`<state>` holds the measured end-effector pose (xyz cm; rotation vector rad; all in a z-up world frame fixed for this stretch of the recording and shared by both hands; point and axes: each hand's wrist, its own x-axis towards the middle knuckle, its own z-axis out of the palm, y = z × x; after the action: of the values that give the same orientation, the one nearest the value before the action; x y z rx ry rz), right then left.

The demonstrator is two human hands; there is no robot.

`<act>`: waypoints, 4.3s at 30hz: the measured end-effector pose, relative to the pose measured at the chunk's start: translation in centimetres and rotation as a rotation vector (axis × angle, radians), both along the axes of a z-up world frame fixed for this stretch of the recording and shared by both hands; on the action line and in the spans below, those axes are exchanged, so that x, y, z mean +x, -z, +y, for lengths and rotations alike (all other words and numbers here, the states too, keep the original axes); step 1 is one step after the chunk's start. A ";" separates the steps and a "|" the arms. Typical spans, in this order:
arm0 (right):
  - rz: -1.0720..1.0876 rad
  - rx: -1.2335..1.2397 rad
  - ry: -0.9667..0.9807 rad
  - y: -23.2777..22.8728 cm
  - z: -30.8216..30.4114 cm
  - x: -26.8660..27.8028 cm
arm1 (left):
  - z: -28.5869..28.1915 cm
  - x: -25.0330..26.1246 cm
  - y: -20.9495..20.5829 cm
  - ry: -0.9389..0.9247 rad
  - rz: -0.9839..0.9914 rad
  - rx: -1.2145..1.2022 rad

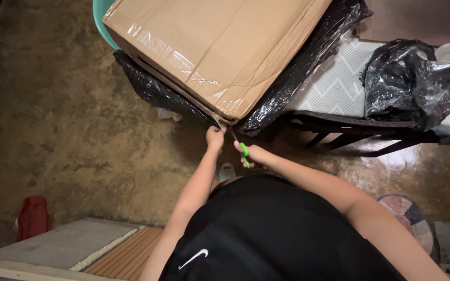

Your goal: The person cuts black plastic wrap and clear film from a cardboard box using scissors, then cuts the adhesive tape along the box edges.

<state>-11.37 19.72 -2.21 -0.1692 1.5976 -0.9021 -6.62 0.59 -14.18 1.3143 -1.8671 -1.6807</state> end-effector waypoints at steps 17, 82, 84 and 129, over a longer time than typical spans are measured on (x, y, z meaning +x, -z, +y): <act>-0.077 0.128 -0.155 4.8 -1.1 -0.5 | -1.4 0.6 0.1 0.118 -0.050 -0.119; 1.277 0.257 0.836 5.9 0.0 -22.0 | 3.7 -5.5 -12.9 -0.153 0.310 0.167; 1.120 0.217 0.898 5.7 -0.4 -22.9 | 3.5 -5.7 -10.6 -0.146 0.313 0.142; 1.000 -0.578 0.299 2.2 -11.9 -2.8 | -15.2 4.8 -4.9 -0.805 0.697 0.573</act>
<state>-14.14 7.82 -4.42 -0.9208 2.2468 -1.6594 -1.85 -14.57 -9.26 1.1749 -0.3840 -1.8648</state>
